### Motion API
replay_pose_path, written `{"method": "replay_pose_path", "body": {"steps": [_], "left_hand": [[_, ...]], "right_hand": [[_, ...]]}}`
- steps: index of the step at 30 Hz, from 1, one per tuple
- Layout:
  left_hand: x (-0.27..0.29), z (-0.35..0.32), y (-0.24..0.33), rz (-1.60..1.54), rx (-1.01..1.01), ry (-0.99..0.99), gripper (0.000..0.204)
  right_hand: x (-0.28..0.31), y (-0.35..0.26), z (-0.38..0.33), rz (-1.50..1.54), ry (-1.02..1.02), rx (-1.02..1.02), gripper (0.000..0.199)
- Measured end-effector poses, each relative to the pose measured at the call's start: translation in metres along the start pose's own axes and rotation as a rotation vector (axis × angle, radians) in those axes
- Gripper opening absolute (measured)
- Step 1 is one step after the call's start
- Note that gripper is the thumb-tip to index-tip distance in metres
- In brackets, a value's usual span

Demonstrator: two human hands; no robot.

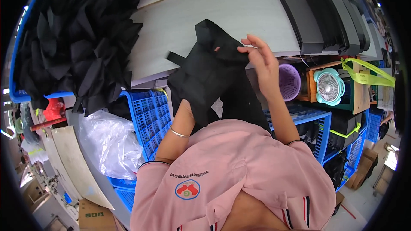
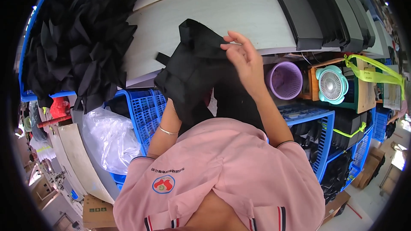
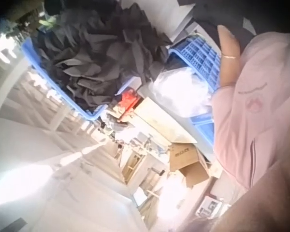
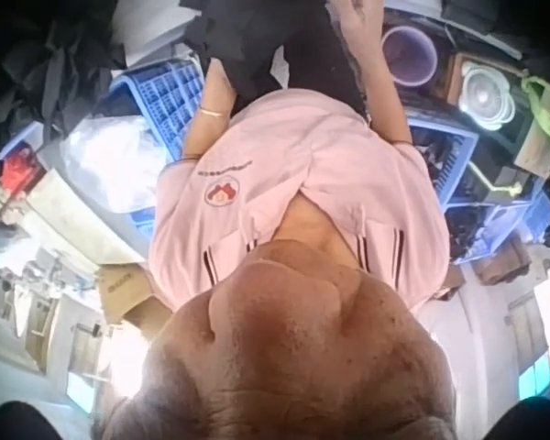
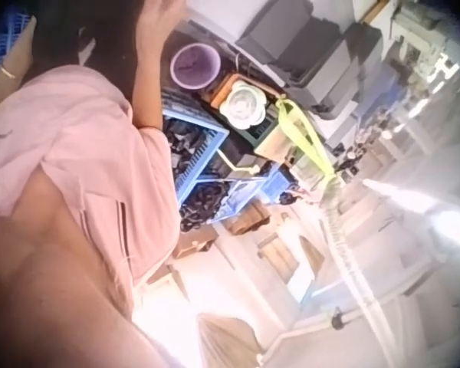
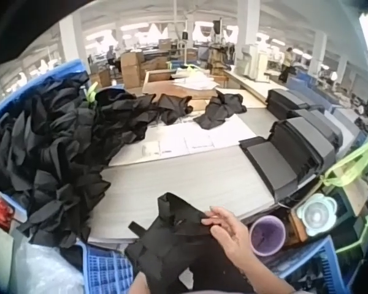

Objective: Inspecting and turning black fabric garment components at a factory workstation.

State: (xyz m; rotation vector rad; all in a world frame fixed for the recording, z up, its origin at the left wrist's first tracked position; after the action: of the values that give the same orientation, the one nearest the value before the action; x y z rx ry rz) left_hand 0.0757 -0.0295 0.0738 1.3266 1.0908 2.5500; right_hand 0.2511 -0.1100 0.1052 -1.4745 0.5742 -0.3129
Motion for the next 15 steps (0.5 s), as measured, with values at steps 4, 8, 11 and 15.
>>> {"method": "replay_pose_path", "body": {"steps": [4, 8, 11, 15], "left_hand": [[-0.001, -0.008, -0.005, -0.283, 0.064, -0.062, 0.044], [-0.003, -0.004, 0.001, -0.201, 0.131, -0.134, 0.047], [-0.013, -0.016, -0.041, -0.538, 0.239, -0.143, 0.047], [-0.012, -0.033, -0.094, -1.058, 0.413, -0.131, 0.048]], "right_hand": [[-0.015, -0.002, -0.009, -0.702, -0.01, 0.588, 0.058], [-0.017, 0.001, -0.003, -0.901, 0.012, 0.711, 0.056], [-0.01, 0.002, -0.003, -0.709, -0.318, 0.619, 0.027], [0.002, -0.017, -0.004, -0.374, -0.709, 0.463, 0.015]]}}
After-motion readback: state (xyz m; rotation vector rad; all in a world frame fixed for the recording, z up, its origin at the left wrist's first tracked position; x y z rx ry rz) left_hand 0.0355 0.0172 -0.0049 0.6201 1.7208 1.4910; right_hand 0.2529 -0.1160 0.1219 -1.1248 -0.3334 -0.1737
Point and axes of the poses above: each hand's wrist, its own z-axis towards the middle knuckle, its own x-axis out of the back of the hand, y = z × x, the point moved 2 cm from there along z, towards the middle knuckle, and after that the axes turned 1 degree about y, right-handed, at the moved point
